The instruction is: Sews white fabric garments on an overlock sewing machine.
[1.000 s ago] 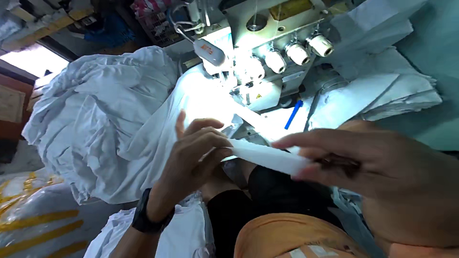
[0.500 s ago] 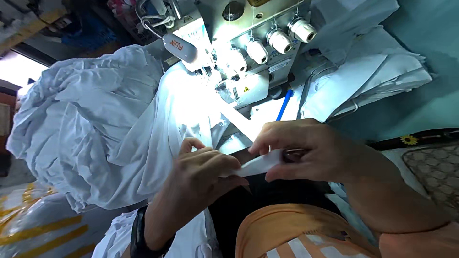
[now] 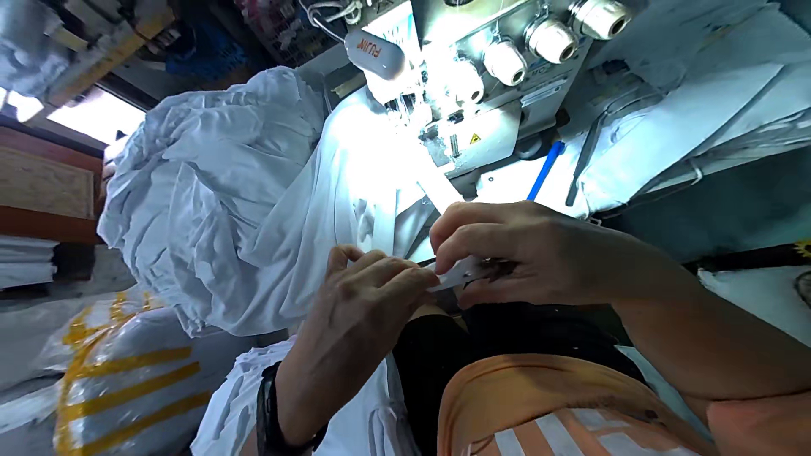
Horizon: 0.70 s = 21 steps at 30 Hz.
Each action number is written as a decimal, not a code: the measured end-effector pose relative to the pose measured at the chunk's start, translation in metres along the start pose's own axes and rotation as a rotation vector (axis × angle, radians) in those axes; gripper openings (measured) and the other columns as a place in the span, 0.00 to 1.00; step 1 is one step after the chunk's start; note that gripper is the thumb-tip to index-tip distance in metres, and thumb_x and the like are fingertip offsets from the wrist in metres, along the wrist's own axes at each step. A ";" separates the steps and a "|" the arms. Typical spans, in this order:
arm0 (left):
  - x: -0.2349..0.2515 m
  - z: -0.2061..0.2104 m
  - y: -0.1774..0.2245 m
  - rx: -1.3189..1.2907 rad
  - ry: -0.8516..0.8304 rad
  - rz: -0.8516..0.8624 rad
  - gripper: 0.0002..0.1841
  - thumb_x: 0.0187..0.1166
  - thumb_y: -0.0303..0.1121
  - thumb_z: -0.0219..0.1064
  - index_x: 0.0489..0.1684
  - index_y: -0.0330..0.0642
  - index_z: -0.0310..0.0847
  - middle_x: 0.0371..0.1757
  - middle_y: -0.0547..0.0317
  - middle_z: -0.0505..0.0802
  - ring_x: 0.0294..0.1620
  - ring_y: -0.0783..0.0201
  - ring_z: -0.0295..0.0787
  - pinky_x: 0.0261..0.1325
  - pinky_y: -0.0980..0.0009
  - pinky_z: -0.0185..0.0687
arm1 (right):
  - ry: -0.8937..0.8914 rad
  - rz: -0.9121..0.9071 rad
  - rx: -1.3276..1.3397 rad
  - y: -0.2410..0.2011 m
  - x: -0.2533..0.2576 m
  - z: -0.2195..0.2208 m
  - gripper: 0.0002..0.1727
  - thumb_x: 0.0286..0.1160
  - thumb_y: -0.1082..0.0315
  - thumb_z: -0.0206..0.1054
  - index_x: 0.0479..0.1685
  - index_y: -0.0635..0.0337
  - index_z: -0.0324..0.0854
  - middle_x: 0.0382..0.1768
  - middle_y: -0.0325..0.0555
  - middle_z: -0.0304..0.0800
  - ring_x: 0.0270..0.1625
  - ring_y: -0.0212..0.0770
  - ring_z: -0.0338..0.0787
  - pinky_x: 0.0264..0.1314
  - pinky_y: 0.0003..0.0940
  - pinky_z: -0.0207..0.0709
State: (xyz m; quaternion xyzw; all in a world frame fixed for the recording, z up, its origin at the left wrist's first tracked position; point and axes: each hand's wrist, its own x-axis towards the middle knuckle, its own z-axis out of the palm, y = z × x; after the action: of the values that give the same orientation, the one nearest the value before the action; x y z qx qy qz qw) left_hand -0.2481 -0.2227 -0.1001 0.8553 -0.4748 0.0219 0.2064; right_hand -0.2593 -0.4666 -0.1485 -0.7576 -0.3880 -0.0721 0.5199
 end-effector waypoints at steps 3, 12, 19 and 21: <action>0.003 -0.002 0.002 -0.074 0.073 0.002 0.10 0.84 0.37 0.67 0.36 0.46 0.92 0.38 0.67 0.96 0.43 0.76 0.86 0.58 0.70 0.67 | -0.025 -0.027 -0.066 0.002 0.002 0.001 0.07 0.64 0.66 0.77 0.34 0.57 0.86 0.42 0.38 0.86 0.38 0.22 0.84 0.35 0.13 0.77; -0.002 -0.007 -0.016 -0.310 0.378 -0.209 0.02 0.75 0.32 0.72 0.33 0.49 0.88 0.42 0.75 0.94 0.43 0.84 0.88 0.47 0.86 0.85 | 0.145 0.033 -0.136 0.033 0.002 -0.009 0.07 0.68 0.64 0.75 0.38 0.58 0.87 0.30 0.31 0.86 0.32 0.16 0.81 0.34 0.08 0.74; -0.003 -0.002 -0.009 -0.263 0.504 -0.197 0.03 0.70 0.31 0.73 0.30 0.50 0.85 0.38 0.78 0.94 0.42 0.86 0.88 0.45 0.87 0.83 | 0.120 0.038 -0.072 0.028 0.006 -0.010 0.22 0.69 0.63 0.77 0.61 0.61 0.83 0.38 0.32 0.89 0.40 0.17 0.86 0.41 0.09 0.80; -0.003 -0.001 -0.007 -0.244 0.517 -0.202 0.03 0.69 0.31 0.73 0.29 0.49 0.84 0.37 0.77 0.94 0.40 0.87 0.87 0.43 0.89 0.82 | 0.117 0.034 -0.083 0.027 0.006 -0.009 0.21 0.71 0.65 0.75 0.61 0.62 0.82 0.37 0.33 0.89 0.38 0.18 0.85 0.40 0.10 0.80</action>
State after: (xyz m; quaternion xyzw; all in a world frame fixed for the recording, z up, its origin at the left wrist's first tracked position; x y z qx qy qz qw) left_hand -0.2436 -0.2166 -0.1020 0.8331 -0.3183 0.1608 0.4229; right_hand -0.2341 -0.4756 -0.1612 -0.7797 -0.3406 -0.1232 0.5108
